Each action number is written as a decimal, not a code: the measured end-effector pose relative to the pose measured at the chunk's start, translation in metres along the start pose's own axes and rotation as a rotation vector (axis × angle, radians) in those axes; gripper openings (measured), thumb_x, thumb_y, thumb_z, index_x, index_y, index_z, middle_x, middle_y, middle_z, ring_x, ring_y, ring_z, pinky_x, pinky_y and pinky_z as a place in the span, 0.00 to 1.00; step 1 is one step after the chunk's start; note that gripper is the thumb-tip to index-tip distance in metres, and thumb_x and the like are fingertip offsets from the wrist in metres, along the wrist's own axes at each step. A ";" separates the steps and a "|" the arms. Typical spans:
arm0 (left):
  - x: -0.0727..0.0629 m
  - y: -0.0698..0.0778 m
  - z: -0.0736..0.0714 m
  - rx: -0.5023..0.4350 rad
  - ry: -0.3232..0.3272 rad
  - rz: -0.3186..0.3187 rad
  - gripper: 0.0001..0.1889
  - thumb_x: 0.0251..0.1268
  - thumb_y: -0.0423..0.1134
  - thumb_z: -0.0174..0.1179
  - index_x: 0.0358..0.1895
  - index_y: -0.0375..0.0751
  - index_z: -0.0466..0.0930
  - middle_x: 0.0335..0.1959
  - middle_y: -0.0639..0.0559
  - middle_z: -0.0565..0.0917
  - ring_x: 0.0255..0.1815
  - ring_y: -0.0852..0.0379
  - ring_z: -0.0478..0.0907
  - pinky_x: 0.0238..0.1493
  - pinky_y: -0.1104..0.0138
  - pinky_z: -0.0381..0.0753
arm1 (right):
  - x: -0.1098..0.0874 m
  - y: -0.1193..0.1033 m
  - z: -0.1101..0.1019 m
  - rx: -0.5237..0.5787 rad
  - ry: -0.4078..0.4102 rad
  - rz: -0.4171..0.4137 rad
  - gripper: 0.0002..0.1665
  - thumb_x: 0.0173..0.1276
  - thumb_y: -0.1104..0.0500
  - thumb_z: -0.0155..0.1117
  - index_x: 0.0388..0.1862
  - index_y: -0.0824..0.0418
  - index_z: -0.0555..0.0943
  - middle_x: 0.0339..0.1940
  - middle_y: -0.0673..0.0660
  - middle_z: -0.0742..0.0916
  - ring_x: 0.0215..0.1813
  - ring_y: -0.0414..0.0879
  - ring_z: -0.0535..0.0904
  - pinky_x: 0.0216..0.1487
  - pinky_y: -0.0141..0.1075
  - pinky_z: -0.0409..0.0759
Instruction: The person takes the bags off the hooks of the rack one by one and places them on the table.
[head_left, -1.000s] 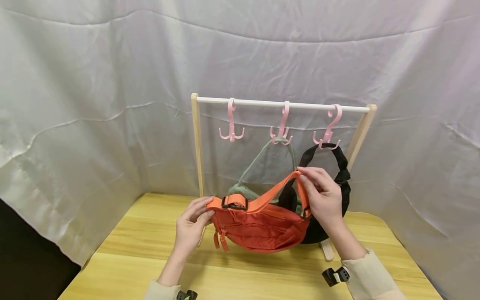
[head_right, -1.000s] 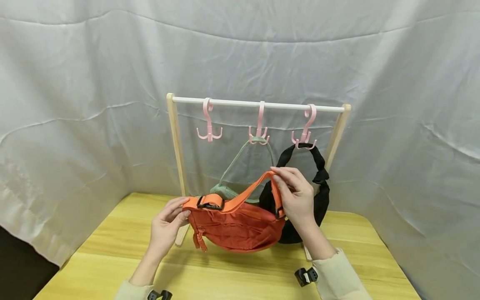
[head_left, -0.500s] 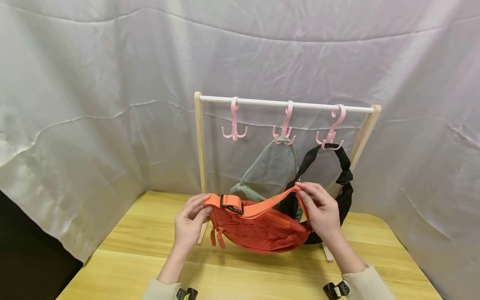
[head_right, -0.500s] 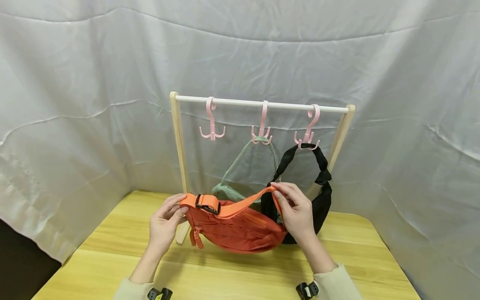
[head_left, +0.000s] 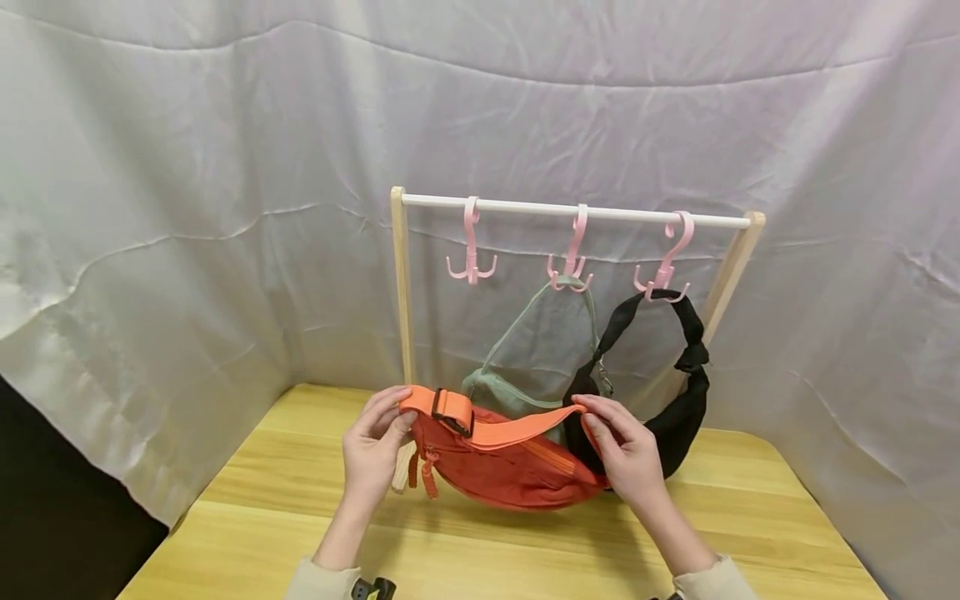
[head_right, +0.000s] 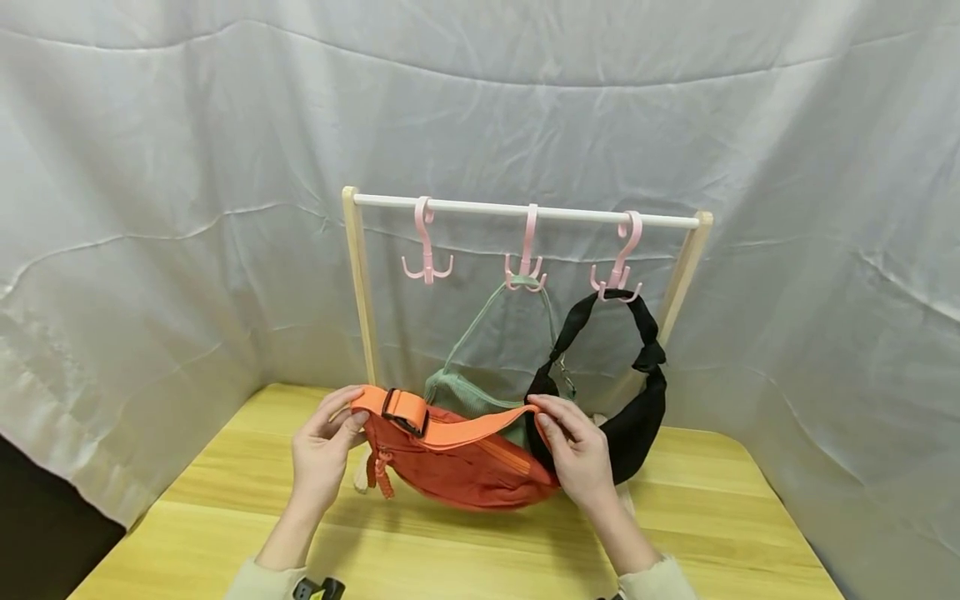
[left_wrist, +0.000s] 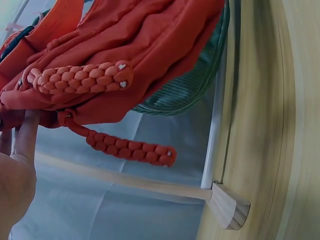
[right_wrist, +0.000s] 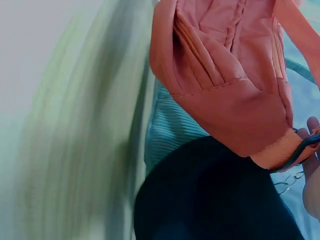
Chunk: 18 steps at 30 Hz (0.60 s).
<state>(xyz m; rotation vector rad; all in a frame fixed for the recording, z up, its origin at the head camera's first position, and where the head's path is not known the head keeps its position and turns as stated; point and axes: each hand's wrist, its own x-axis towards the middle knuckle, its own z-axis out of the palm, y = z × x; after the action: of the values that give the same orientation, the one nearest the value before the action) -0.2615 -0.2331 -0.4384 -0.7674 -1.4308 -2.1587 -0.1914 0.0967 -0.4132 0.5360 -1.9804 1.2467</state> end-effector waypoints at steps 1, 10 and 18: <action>0.000 0.000 0.000 -0.001 0.003 -0.003 0.16 0.67 0.18 0.62 0.57 0.23 0.82 0.58 0.51 0.82 0.47 0.61 0.88 0.41 0.65 0.89 | -0.001 0.001 0.001 -0.004 -0.005 0.002 0.21 0.71 0.79 0.60 0.60 0.69 0.84 0.56 0.66 0.87 0.56 0.36 0.84 0.56 0.25 0.81; 0.003 0.003 -0.003 0.018 0.014 -0.016 0.16 0.66 0.18 0.63 0.56 0.22 0.82 0.57 0.51 0.82 0.48 0.61 0.88 0.39 0.67 0.89 | -0.019 0.002 0.004 0.000 0.011 0.058 0.25 0.74 0.76 0.59 0.68 0.65 0.80 0.65 0.66 0.84 0.66 0.35 0.79 0.61 0.23 0.78; 0.002 0.004 -0.006 0.020 0.035 -0.022 0.15 0.67 0.18 0.62 0.56 0.22 0.82 0.57 0.51 0.83 0.48 0.61 0.88 0.39 0.66 0.89 | -0.042 0.010 0.002 -0.091 0.058 0.009 0.26 0.63 0.82 0.66 0.60 0.71 0.84 0.60 0.67 0.85 0.62 0.35 0.81 0.57 0.25 0.81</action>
<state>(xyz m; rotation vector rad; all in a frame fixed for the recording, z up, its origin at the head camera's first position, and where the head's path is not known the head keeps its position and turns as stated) -0.2619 -0.2399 -0.4357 -0.7064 -1.4476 -2.1608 -0.1717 0.0977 -0.4515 0.4421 -1.9816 1.1589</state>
